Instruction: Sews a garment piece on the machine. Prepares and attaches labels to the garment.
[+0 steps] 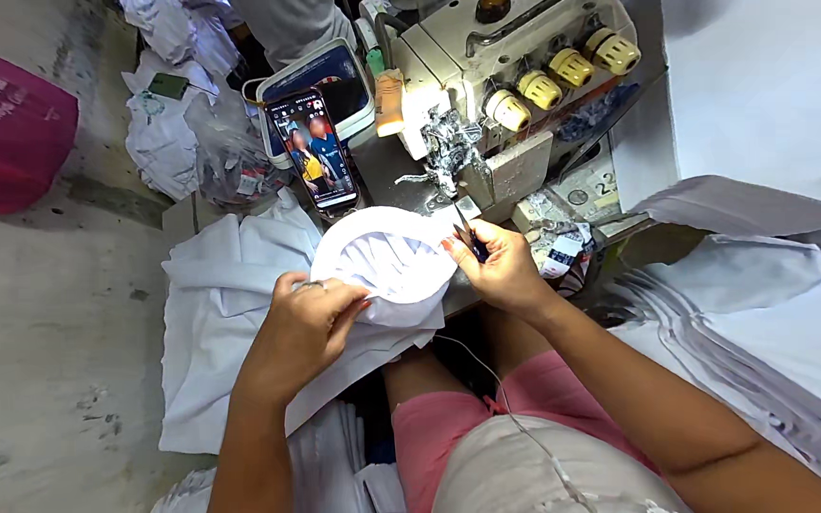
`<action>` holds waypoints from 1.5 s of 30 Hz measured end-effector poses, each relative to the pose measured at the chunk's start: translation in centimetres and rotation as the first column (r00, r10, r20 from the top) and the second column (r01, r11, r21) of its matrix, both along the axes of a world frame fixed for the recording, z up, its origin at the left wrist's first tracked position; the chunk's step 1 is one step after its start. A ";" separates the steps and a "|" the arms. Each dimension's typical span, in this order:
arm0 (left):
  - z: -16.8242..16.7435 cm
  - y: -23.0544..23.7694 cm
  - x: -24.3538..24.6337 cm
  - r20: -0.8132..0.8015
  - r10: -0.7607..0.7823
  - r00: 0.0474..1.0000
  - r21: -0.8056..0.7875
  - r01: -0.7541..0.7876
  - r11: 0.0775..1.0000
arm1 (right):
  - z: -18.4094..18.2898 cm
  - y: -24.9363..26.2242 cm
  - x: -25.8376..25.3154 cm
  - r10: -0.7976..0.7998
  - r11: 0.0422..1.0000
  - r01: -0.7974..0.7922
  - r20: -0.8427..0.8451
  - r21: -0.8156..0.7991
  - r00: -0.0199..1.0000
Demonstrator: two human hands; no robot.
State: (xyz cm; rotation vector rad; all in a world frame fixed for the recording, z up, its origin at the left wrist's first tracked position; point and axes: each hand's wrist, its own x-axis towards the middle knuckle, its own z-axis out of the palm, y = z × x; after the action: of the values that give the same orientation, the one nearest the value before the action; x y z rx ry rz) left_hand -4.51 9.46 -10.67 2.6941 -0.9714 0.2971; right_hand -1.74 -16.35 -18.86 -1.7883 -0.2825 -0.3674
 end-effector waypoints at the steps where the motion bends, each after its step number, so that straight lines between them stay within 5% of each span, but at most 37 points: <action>1: 0.7 -0.8 0.7 0.005 -0.065 0.998 0.014 0.065 0.998 | 0.0 0.1 0.0 0.003 1.000 -0.003 0.022 -0.012 1.000; 7: 3.0 -6.0 6.2 -0.080 -0.338 0.938 0.070 0.343 0.937 | -0.1 -0.3 0.2 0.061 0.998 -0.053 0.204 -0.042 0.977; 10: 1.9 -6.1 7.5 -0.043 -0.357 0.933 0.033 0.358 0.933 | -0.7 -1.2 0.3 0.197 0.980 -0.191 0.346 -0.052 0.917; 14: 1.6 -5.3 6.9 -0.015 -0.305 0.952 0.029 0.305 0.952 | -1.6 -2.5 0.7 0.336 0.933 -0.247 0.392 -0.261 0.856; 22: 2.7 -7.0 9.8 -0.392 -0.422 0.817 -0.024 0.450 0.893 | -1.0 -1.5 0.8 0.351 0.931 -0.247 0.472 -0.269 0.808; 28: 2.5 -7.0 9.9 -0.433 -0.441 0.786 -0.010 0.485 0.874 | -1.0 -2.4 0.8 0.378 0.915 -0.239 0.481 -0.325 0.791; 38: 1.9 -3.4 6.5 0.025 -0.304 0.952 -0.002 0.304 0.953 | -1.2 -4.7 0.5 0.447 0.838 -0.252 0.345 -0.484 0.825; 45: 0.2 -2.3 4.1 0.315 -0.245 0.917 -0.029 0.267 0.963 | -1.0 -3.6 0.3 0.441 0.849 -0.221 0.413 -0.481 0.797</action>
State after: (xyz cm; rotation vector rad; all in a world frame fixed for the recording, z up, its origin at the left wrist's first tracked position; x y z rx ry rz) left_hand -0.37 7.11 -10.52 2.4601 -1.3581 0.7006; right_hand -1.42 -19.93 -19.91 -1.9706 -1.1258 -0.5510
